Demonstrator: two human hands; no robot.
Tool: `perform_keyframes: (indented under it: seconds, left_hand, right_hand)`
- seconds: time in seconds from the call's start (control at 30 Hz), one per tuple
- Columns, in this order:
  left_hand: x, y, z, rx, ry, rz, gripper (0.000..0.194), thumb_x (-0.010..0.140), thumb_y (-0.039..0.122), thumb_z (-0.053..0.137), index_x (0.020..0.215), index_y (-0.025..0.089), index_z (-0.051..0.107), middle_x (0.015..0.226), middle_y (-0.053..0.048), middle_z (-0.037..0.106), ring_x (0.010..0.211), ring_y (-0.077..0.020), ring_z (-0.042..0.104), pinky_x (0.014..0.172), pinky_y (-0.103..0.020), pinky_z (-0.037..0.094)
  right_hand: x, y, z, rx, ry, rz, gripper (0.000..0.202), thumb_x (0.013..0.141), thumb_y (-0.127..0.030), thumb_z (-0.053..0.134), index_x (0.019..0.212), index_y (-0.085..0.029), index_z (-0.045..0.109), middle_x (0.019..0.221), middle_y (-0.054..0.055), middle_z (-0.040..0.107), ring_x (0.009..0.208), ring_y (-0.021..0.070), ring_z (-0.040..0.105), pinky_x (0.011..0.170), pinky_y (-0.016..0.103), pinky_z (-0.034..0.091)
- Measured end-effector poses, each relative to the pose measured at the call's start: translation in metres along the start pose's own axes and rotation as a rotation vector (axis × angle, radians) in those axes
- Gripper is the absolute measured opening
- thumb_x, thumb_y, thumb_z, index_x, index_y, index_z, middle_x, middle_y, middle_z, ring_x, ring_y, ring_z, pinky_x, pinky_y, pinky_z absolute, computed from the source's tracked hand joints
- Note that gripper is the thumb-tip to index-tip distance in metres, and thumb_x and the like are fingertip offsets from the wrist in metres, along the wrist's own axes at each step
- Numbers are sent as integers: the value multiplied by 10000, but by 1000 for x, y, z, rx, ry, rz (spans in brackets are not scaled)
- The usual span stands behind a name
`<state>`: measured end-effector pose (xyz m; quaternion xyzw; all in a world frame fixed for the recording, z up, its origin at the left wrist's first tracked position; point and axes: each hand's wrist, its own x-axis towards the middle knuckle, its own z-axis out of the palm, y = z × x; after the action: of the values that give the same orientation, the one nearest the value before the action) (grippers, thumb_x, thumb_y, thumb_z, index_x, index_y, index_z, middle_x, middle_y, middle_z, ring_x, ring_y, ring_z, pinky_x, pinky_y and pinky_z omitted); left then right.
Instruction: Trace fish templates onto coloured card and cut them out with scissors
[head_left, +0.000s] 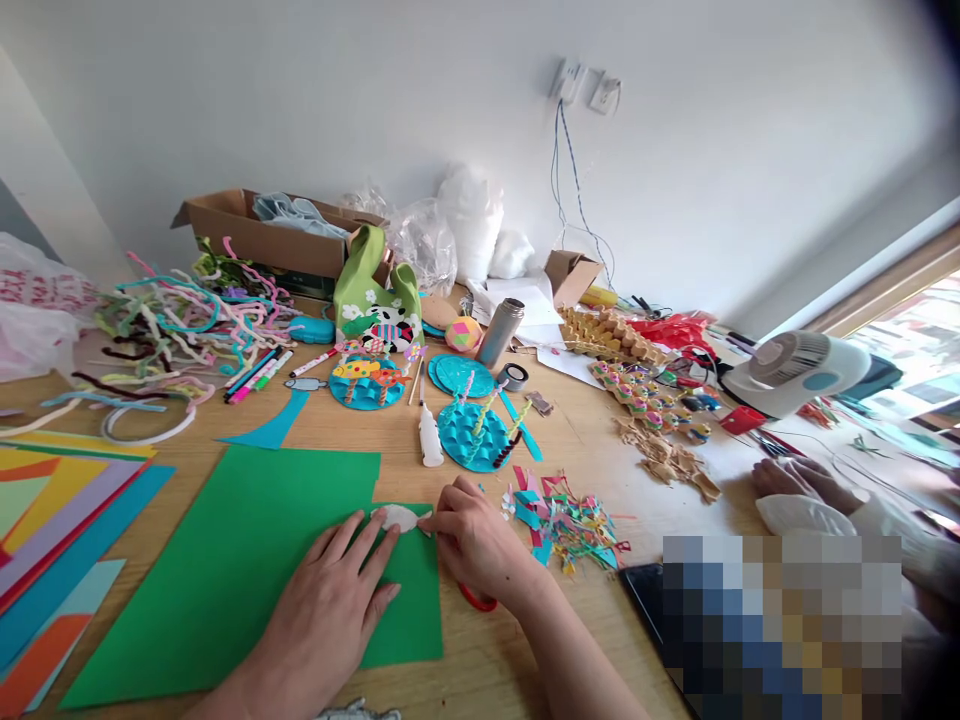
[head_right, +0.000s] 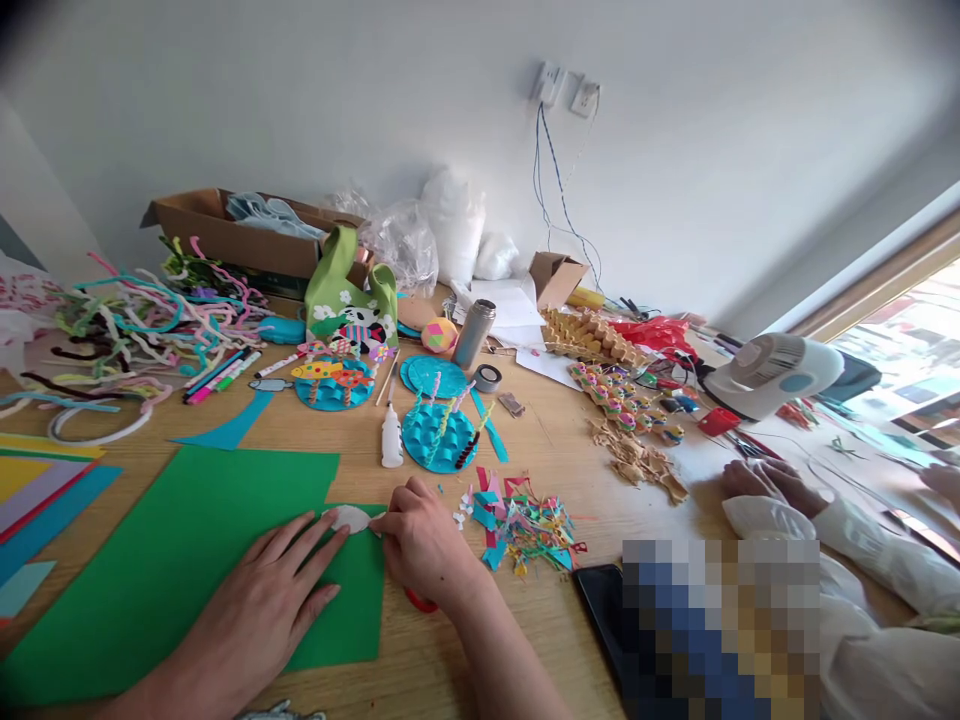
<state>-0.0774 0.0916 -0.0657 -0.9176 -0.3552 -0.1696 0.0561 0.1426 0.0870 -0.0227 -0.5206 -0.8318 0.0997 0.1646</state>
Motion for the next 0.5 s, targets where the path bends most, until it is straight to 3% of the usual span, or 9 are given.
perform_keyframes:
  seconds: [0.37,0.5]
  left_hand:
    - [0,2,0,-17,-27,-37,438,922,408,494,1346,303,524,1365,-19,576,1193,-263,524,959,-413,421]
    - [-1,4,4,-42,-69,-76,462,910,367,522,1367,306,497,1400,-16,543,1220,-266,508,983,-427,413]
  right_hand:
    - [-1,-2,3,-17,-5,25,293,734,14,550,822,-203,726,770,49,561,812,196,483,683,295,401]
    - [3,-13,3,66,29,33,334,736,26,535,873,-209,728,792,50,597,827,197,516,702,289,431]
